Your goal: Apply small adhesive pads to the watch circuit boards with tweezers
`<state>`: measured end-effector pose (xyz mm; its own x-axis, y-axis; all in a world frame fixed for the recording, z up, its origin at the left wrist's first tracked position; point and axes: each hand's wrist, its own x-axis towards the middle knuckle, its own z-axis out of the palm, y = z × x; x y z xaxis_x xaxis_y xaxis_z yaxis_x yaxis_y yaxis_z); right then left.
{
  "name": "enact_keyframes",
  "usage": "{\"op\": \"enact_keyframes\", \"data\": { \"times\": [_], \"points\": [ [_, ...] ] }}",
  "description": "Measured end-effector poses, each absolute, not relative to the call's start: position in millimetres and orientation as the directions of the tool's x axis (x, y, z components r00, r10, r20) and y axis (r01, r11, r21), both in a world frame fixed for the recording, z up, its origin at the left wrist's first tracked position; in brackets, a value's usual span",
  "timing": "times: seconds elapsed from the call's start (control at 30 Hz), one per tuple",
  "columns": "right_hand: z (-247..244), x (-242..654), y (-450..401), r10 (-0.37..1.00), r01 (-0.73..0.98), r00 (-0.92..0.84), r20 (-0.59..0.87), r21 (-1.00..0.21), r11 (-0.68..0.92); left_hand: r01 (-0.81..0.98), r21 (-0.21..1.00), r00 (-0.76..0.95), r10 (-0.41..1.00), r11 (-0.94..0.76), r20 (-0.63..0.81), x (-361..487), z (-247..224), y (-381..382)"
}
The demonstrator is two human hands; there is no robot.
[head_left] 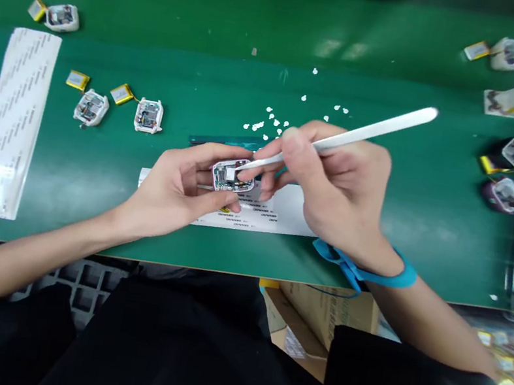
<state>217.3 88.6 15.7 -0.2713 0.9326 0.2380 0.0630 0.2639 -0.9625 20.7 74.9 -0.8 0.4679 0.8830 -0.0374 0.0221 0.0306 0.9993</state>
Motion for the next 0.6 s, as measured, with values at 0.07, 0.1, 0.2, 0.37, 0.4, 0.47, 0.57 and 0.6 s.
{"op": "enact_keyframes", "data": {
  "times": [0.07,0.1,0.2,0.37,0.4,0.47,0.57,0.6],
  "points": [
    [11.5,217.2,85.9,0.932,0.076,-0.294,0.213,-0.966,0.245,0.03,0.999,0.457,0.889,0.015,-0.027,21.1,0.5,72.7],
    [10.6,217.1,84.7,0.936,0.083,-0.29,0.199,-0.969,0.231,0.029,0.999,0.454,0.89,0.021,-0.032,21.2,1.0,71.8],
    [10.0,216.0,82.6,0.944,0.094,-0.273,0.183,-0.972,0.216,0.013,0.999,0.456,0.889,0.045,-0.046,21.5,1.1,70.1],
    [9.9,214.1,81.6,0.945,0.139,-0.26,0.196,-0.961,0.238,0.01,0.998,0.446,0.893,0.059,-0.057,22.1,-2.2,68.4],
    [10.0,213.9,81.3,0.948,0.155,-0.254,0.194,-0.959,0.238,0.017,0.998,0.448,0.892,0.058,-0.06,22.1,-2.6,68.1],
    [10.5,213.8,81.0,0.949,0.169,-0.251,0.192,-0.956,0.238,0.025,0.998,0.456,0.888,0.056,-0.062,22.1,-2.9,67.7],
    [11.1,213.8,80.8,0.944,0.16,-0.268,0.19,-0.958,0.238,0.025,0.997,0.455,0.888,0.068,-0.072,22.4,-2.2,67.7],
    [11.1,213.8,80.8,0.943,0.163,-0.271,0.191,-0.957,0.24,0.022,0.997,0.453,0.888,0.074,-0.076,22.6,-1.9,67.8]
  ]
}}
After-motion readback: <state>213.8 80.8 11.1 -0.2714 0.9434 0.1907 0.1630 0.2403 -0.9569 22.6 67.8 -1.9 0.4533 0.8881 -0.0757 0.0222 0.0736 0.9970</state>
